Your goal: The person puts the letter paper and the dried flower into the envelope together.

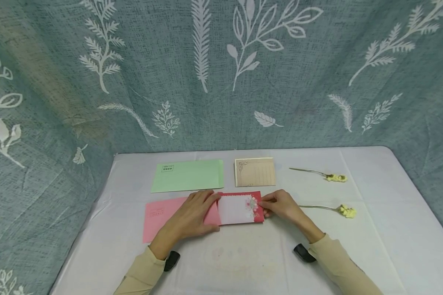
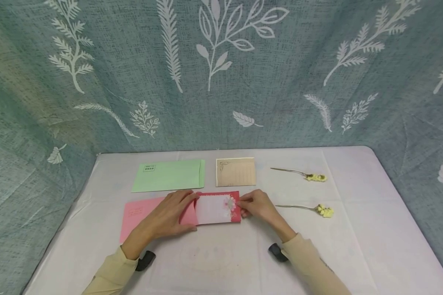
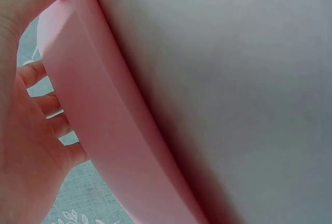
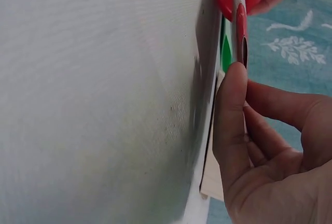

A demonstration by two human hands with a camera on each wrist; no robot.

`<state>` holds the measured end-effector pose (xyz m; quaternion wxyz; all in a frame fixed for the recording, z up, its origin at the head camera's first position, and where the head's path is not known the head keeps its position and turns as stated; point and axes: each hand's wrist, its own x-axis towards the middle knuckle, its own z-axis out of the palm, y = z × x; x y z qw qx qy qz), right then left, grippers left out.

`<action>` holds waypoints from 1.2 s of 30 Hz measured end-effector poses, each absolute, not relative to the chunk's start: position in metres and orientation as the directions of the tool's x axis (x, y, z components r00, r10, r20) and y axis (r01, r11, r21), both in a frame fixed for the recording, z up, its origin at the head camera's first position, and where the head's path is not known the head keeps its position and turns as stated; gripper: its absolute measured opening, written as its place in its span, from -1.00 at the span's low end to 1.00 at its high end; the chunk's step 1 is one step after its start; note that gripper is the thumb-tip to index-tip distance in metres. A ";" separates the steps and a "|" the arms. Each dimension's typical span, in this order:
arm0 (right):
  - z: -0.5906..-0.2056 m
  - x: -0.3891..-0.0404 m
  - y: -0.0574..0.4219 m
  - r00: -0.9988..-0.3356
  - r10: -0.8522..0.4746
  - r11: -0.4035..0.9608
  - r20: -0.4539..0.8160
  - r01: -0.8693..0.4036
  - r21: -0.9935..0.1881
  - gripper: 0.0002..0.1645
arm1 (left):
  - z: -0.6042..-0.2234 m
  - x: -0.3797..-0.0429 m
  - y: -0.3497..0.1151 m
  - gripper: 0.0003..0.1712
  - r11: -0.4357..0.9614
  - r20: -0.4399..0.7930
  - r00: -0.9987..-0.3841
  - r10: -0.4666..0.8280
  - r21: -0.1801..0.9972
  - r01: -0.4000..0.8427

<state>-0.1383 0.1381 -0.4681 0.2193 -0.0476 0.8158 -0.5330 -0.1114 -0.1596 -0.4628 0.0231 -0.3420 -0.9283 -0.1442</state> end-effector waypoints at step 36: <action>-0.470 -0.141 0.103 -0.874 -0.354 0.405 -0.333 0.177 -0.897 -0.74 | -0.463 -0.114 -0.153 -0.01 0.732 0.103 -0.765 0.636 0.233 0.640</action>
